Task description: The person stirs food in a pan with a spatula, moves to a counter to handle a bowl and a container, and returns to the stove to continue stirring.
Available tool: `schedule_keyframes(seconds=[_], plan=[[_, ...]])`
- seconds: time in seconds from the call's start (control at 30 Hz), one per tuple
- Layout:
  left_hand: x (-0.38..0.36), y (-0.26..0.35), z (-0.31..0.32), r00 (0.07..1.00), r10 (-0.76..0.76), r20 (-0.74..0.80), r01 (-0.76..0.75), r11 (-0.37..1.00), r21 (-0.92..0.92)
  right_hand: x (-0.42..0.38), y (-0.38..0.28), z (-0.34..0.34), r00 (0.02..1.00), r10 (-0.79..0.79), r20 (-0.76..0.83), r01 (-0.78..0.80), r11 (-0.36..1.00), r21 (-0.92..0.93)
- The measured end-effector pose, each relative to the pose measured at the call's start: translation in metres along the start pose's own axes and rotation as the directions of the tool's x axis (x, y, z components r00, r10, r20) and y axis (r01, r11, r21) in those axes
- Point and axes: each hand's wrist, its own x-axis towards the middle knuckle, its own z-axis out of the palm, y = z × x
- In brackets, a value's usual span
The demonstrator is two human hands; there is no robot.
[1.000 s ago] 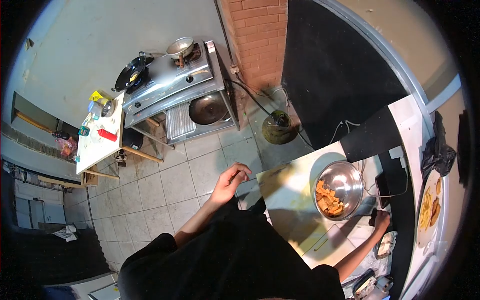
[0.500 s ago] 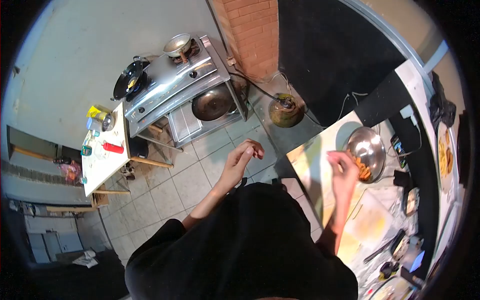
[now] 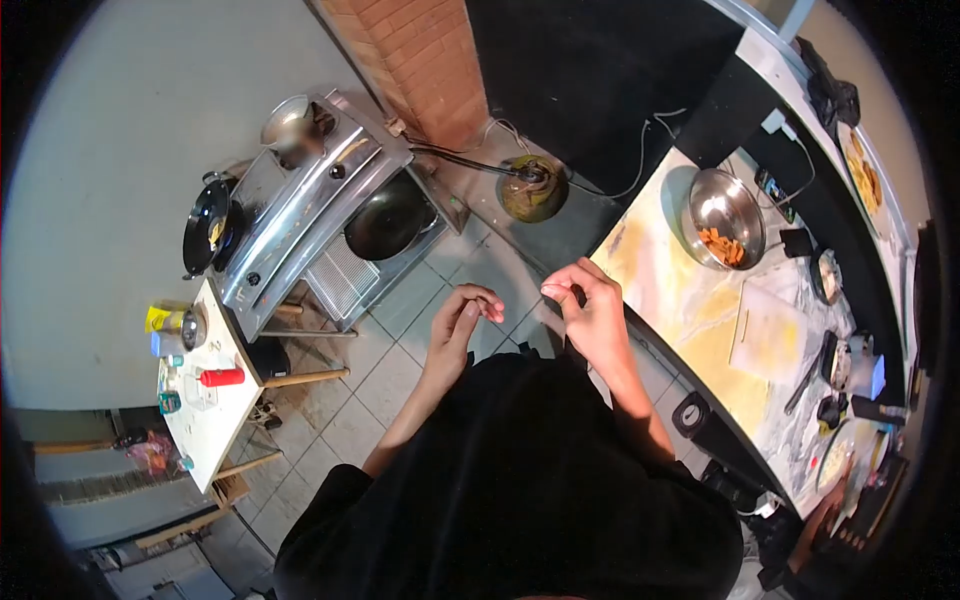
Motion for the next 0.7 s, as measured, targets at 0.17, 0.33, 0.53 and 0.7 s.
schedule_keyframes(seconds=[0.17, 0.33, 0.53, 0.7], plan=[[0.001, -0.008, -0.005, 0.996, -0.063, 0.066, 0.065, 0.997, -0.037, -0.012, -0.001, 0.008, 0.997, 0.081, -0.010, -0.081, 0.997, 0.004], [0.005, -0.015, -0.006, 0.988, -0.075, 0.132, 0.084, 0.995, -0.061, -0.021, 0.006, 0.007, 0.994, 0.104, -0.026, -0.104, 0.994, -0.026], [0.010, -0.013, -0.003, 0.987, -0.080, 0.138, 0.089, 0.994, -0.062, -0.020, 0.002, 0.003, 0.982, 0.191, -0.001, -0.190, 0.980, -0.050], [0.008, -0.013, -0.004, 0.988, -0.072, 0.134, 0.081, 0.995, -0.064, -0.019, -0.009, 0.006, 0.981, 0.193, 0.019, -0.191, 0.979, -0.067]])
